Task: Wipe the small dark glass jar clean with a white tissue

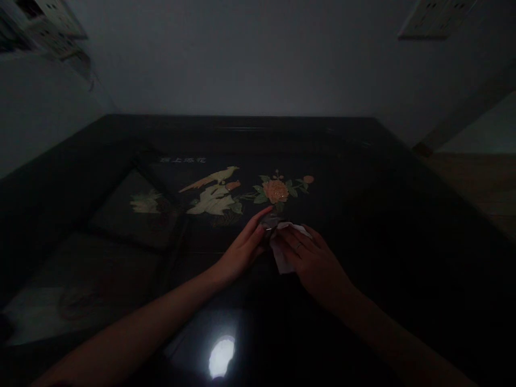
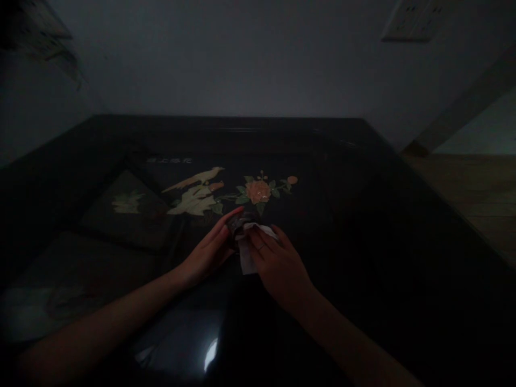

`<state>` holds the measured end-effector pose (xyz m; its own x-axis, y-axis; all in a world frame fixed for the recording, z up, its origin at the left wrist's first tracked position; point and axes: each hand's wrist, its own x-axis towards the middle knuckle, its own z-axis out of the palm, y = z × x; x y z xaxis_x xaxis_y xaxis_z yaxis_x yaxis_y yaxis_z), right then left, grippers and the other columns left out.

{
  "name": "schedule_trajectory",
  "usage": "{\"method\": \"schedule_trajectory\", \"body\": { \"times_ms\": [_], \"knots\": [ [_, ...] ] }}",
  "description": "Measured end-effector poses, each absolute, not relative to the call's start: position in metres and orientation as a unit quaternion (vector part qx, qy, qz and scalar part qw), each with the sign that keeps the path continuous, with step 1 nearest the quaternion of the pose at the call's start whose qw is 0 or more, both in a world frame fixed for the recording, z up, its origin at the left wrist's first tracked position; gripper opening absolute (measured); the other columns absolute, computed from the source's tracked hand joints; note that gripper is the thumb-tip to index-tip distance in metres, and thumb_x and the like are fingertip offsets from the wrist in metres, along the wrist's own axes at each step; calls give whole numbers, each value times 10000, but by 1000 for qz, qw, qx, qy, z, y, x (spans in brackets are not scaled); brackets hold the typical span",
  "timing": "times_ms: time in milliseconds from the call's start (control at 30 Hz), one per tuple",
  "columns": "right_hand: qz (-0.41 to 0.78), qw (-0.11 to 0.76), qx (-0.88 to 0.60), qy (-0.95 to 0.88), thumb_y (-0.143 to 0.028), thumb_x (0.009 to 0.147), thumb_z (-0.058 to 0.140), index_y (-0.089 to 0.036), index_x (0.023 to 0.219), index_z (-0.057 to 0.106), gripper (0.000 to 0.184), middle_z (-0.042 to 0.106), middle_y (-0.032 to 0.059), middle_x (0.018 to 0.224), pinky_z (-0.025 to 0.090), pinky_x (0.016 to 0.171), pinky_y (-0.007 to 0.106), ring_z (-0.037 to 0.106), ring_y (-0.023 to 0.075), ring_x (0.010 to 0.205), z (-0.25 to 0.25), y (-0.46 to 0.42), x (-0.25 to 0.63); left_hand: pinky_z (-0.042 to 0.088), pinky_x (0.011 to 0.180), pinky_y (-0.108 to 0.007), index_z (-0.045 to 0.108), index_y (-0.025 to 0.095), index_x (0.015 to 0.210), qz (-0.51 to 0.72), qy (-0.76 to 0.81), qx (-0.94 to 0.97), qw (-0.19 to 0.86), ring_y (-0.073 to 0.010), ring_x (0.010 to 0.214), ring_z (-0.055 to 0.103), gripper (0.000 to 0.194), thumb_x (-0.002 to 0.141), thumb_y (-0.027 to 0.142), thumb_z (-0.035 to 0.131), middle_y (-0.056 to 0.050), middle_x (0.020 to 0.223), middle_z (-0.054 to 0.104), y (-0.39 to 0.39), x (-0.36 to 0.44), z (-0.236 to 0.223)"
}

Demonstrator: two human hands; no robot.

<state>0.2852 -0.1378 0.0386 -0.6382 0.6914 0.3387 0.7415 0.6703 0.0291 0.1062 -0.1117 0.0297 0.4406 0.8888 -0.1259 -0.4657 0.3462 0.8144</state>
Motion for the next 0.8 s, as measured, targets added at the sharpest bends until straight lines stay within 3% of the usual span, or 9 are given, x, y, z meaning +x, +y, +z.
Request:
{"method": "schedule_trajectory", "body": {
  "times_ms": [200, 500, 600, 700, 800],
  "knots": [
    [-51, 139, -416, -897, -47, 873, 379, -80, 1254, 549, 419, 590, 153, 1286, 473, 965, 466, 532, 275, 1204, 35, -142, 280, 349, 1001, -355, 437, 268, 1344, 443, 291, 354, 770, -237, 1199, 496, 487, 886, 384, 552, -79, 1302, 552, -112, 107, 33],
    [306, 299, -405, -808, -107, 897, 364, -175, 1421, 331, 529, 560, 111, 1328, 476, 988, 375, 540, 207, 1212, 43, -150, 271, 390, 959, -339, 418, 297, 1353, 428, 302, 387, 759, -240, 1197, 495, 453, 917, 390, 495, -63, 1354, 503, -112, 103, 30],
    [272, 289, -404, -824, -100, 900, 343, -156, 1422, 329, 525, 559, 126, 1326, 482, 978, 378, 540, 210, 1211, 39, -149, 273, 397, 950, -342, 430, 294, 1344, 432, 300, 379, 762, -240, 1171, 514, 450, 911, 393, 504, -66, 1324, 527, -112, 103, 30],
    [142, 229, -390, -881, -35, 867, 330, -135, 1343, 459, 504, 581, 127, 1300, 477, 983, 402, 533, 217, 1214, 34, -143, 279, 391, 959, -349, 438, 280, 1338, 440, 276, 363, 773, -232, 1151, 530, 446, 910, 383, 509, -75, 1290, 553, -112, 106, 29],
    [9, 166, -391, -905, -49, 879, 368, -133, 1278, 530, 439, 582, 127, 1303, 416, 1025, 496, 508, 246, 1238, 35, -139, 285, 376, 969, -348, 461, 264, 1321, 451, 276, 351, 773, -227, 1154, 526, 453, 892, 382, 542, -83, 1271, 568, -112, 108, 29]
  ]
}}
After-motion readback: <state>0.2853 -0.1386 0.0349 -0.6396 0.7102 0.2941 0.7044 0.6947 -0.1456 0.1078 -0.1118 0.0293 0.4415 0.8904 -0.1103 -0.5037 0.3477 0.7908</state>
